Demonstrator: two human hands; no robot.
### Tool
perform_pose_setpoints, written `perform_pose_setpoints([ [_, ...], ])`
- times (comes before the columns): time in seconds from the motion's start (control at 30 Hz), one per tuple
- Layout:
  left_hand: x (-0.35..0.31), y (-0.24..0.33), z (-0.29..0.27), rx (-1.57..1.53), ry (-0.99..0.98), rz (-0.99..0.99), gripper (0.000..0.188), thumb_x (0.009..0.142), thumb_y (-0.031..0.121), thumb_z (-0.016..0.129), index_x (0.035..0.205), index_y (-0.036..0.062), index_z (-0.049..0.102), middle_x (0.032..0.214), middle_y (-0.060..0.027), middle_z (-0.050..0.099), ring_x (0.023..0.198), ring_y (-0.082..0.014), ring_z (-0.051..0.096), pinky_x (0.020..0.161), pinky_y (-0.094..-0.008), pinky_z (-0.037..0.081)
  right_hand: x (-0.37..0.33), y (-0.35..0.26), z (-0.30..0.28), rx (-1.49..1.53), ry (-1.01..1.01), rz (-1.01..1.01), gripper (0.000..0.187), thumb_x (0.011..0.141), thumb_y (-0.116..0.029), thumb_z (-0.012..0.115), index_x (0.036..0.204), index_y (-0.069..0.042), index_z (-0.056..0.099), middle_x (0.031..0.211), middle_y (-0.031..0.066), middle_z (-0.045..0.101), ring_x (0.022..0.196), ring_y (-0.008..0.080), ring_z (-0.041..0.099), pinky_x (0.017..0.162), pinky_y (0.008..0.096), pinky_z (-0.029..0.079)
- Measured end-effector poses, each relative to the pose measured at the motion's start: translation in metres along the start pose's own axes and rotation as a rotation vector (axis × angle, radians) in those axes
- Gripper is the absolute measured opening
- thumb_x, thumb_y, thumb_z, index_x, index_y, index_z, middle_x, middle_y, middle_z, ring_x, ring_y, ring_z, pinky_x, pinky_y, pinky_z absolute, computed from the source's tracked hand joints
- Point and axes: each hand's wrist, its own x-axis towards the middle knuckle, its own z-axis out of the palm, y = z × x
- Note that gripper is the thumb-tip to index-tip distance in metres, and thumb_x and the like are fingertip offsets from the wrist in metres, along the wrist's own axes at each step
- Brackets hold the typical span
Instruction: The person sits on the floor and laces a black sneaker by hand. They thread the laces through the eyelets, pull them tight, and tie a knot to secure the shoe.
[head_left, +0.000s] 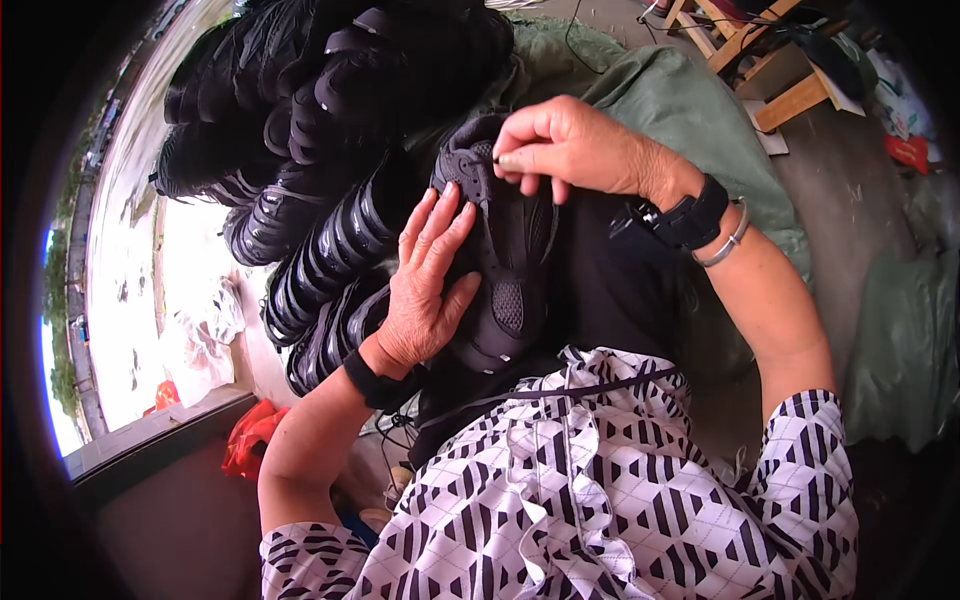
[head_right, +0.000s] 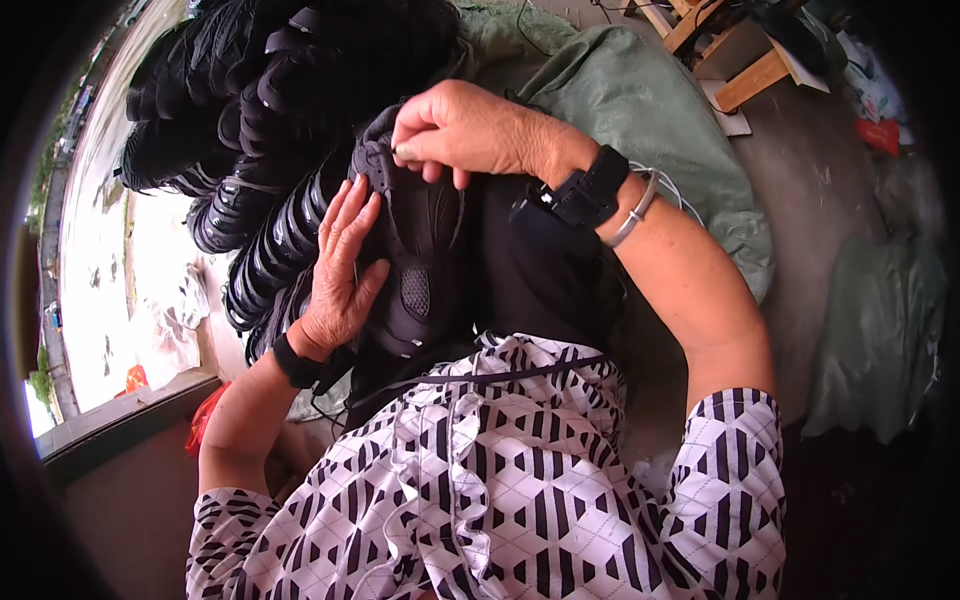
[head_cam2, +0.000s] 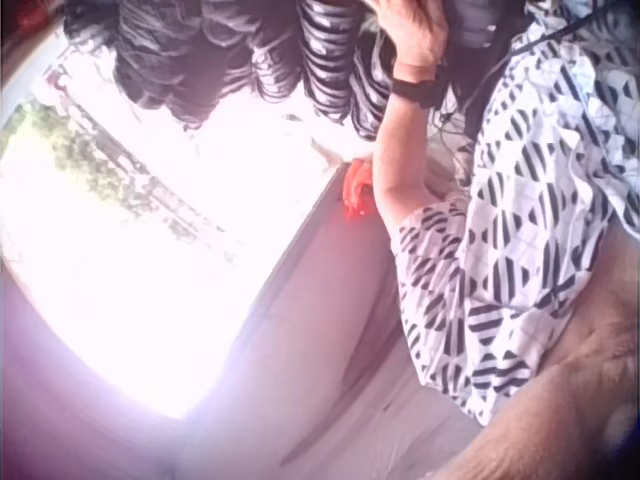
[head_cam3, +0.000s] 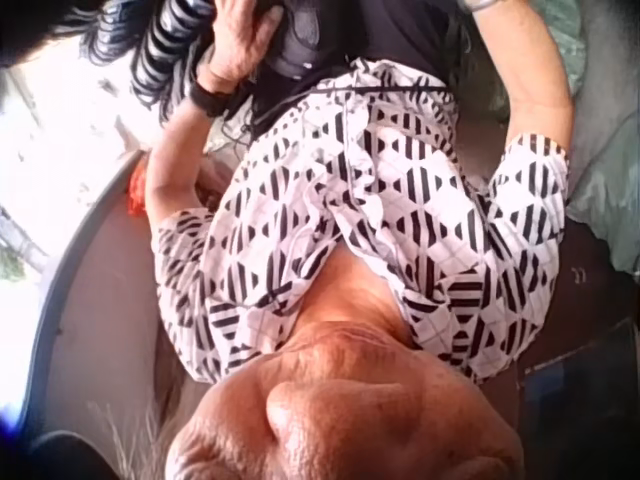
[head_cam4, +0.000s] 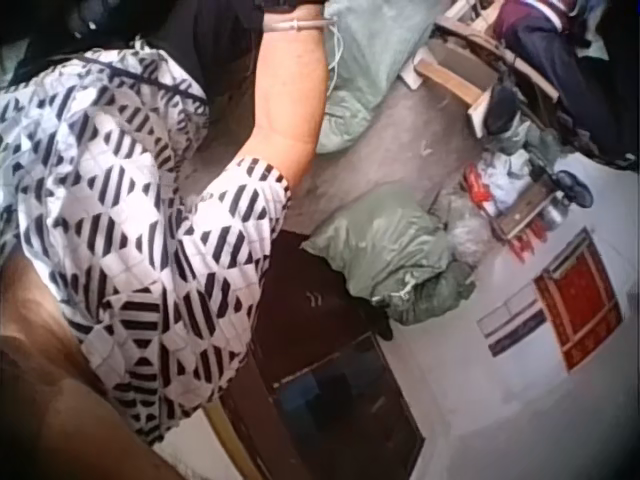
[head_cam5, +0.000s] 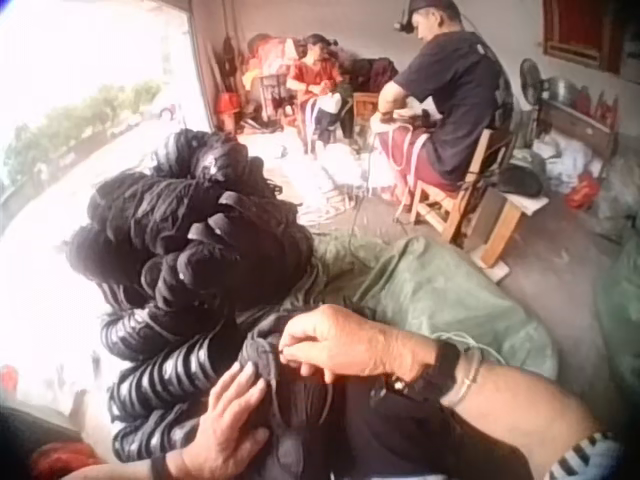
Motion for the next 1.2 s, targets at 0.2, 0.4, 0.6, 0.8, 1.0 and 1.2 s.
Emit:
perform_pose_setpoints([
  [0.2,0.003,-0.006,0.002,0.053,0.015,0.01,0.084,0.082,0.042,0.07,0.146,0.0037,0.033,0.154,-0.0207,0.025,0.142,-0.0385,0.024,0.116,-0.0466,0.021,0.02,0.011,0.02,-0.099,0.169,0.107,0.015,0.093,-0.017,0.06,0.094,-0.003,0.067,0.076,-0.0009,0.062,0.061,0.0045,0.055,0.051,0.0197,0.045],
  [0.4,-0.003,-0.015,-0.004,0.103,0.018,0.008,0.103,0.078,0.058,0.069,0.151,0.0019,0.022,0.155,-0.0223,0.022,0.142,-0.0383,0.025,0.116,-0.0457,0.021,-0.013,0.015,0.031,0.003,0.351,-0.077,0.013,0.089,-0.014,0.065,0.088,-0.001,0.067,0.07,0.0016,0.066,0.062,0.0055,0.059,0.058,0.0217,0.047],
  [0.6,-0.008,-0.011,-0.005,-0.04,0.058,-0.09,0.101,0.077,0.054,0.073,0.151,0.0053,0.024,0.156,-0.0209,0.021,0.143,-0.0366,0.025,0.115,-0.0446,0.022,-0.049,0.016,0.05,0.239,0.347,0.013,0.01,0.088,-0.008,0.067,0.087,0.001,0.066,0.068,0.0016,0.066,0.065,0.0054,0.062,0.061,0.0191,0.047],
  [0.8,0.008,0.001,0.005,0.072,0.18,-0.294,0.09,0.075,0.034,0.077,0.147,0.0051,0.031,0.146,-0.0182,0.035,0.131,-0.0349,0.035,0.111,-0.0435,0.031,-0.076,0.022,0.064,-0.015,0.398,-0.028,0.005,0.084,-0.004,0.068,0.083,0.0,0.065,0.075,0.0059,0.067,0.067,0.0119,0.064,0.061,0.0252,0.05],
  [1.0,0.014,0.002,0.013,0.023,0.185,-0.3,0.093,0.07,0.026,0.076,0.147,0.0051,0.03,0.145,-0.0178,0.035,0.13,-0.0349,0.034,0.112,-0.0442,0.029,-0.071,0.028,0.074,-0.241,0.468,-0.126,0.006,0.08,-0.004,0.07,0.082,-0.002,0.064,0.078,0.01,0.064,0.067,0.0224,0.064,0.06,0.031,0.05],
  [1.2,0.014,-0.003,0.017,0.017,0.2,-0.28,0.096,0.066,0.028,0.076,0.148,0.005,0.03,0.146,-0.0183,0.035,0.13,-0.0351,0.033,0.111,-0.0447,0.028,-0.068,0.029,0.074,-0.281,0.43,-0.084,0.007,0.082,0.0,0.069,0.087,0.001,0.065,0.084,0.0084,0.065,0.072,0.0118,0.062,0.063,0.0258,0.049],
])
